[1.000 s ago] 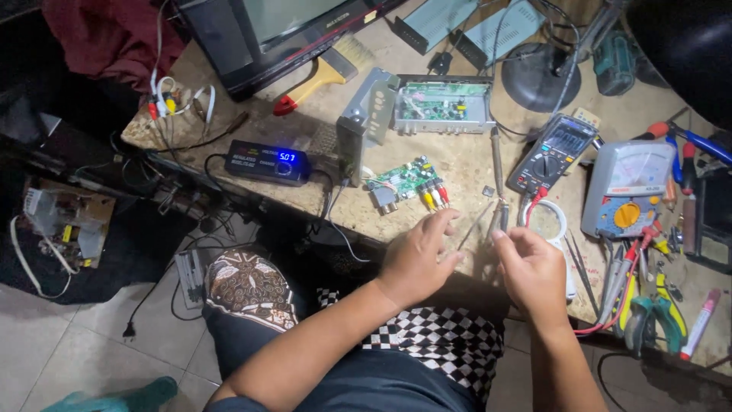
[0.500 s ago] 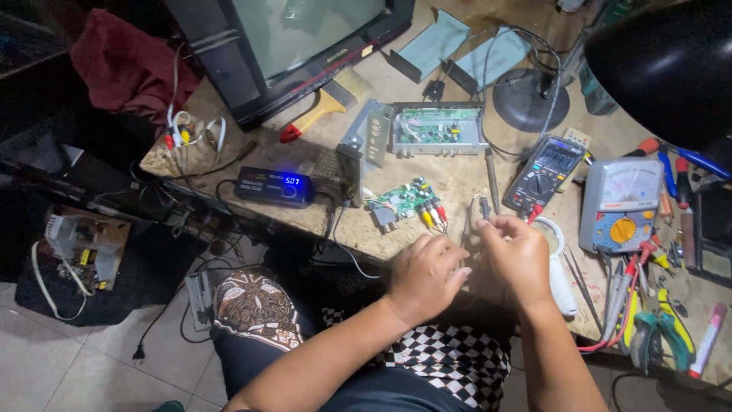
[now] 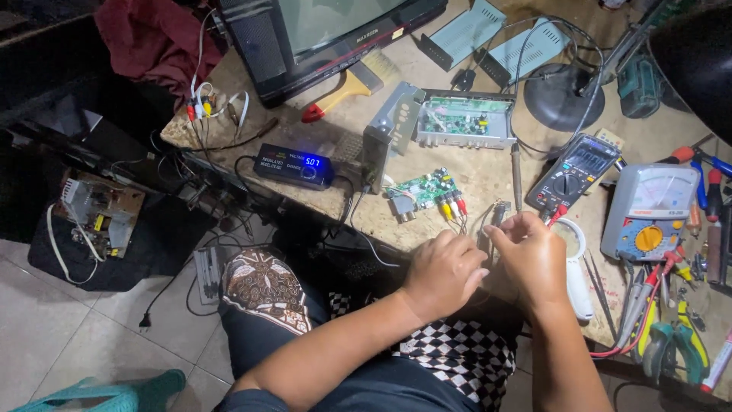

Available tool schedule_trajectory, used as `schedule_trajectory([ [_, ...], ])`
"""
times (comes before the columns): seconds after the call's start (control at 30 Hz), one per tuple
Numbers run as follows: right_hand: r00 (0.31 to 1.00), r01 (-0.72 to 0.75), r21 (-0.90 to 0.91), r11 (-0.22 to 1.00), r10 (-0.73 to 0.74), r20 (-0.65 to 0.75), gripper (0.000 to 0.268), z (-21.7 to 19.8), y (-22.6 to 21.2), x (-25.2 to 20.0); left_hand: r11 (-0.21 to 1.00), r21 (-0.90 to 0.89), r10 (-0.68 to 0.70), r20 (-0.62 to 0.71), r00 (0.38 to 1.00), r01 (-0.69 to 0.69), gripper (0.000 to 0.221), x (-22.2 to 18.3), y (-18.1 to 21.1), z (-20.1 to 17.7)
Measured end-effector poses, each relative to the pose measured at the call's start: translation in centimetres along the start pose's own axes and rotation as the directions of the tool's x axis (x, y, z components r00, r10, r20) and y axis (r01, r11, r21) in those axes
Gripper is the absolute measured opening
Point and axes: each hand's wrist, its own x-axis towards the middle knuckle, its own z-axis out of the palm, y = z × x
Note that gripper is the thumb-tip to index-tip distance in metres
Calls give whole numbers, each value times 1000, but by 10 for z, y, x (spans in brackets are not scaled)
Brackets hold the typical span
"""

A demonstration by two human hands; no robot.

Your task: Testing and diagnosing a circuit board using a multimeter and connecting it to a monitor.

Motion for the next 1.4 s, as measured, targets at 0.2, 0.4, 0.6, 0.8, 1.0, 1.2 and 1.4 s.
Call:
schedule_trajectory([
  [0.2,994,-79,82,993,85,-73,24,-30,4,-37,998,-24,57,28,998,-56,21,3,2,-21],
  [0.4,896,-377,38,925,354,267,22,-92,36,-96,988,-151,50,133,990,-29,13,14,12,-45],
  [0.6,890,-405,-181,896,432,146,25,-103,95,-120,990,-125,77,111,991,-63,11,10,8,-40],
  [0.8,992,-53,-399,915,4,-123,22,-92,91,-123,995,-27,94,18,995,-93,15,1,11,-33],
  [1.0,919,-148,-534,832,315,236,35,-105,94,-123,866,-496,88,279,956,65,18,-17,64,-26],
  [1.2,966,-256,-422,870,214,-145,19,-121,133,-87,678,-365,-54,841,538,638,83,-9,99,38],
  [1.4,956,-291,-447,846,250,-150,33,-115,129,-60,679,-359,-49,848,528,640,50,1,109,59],
])
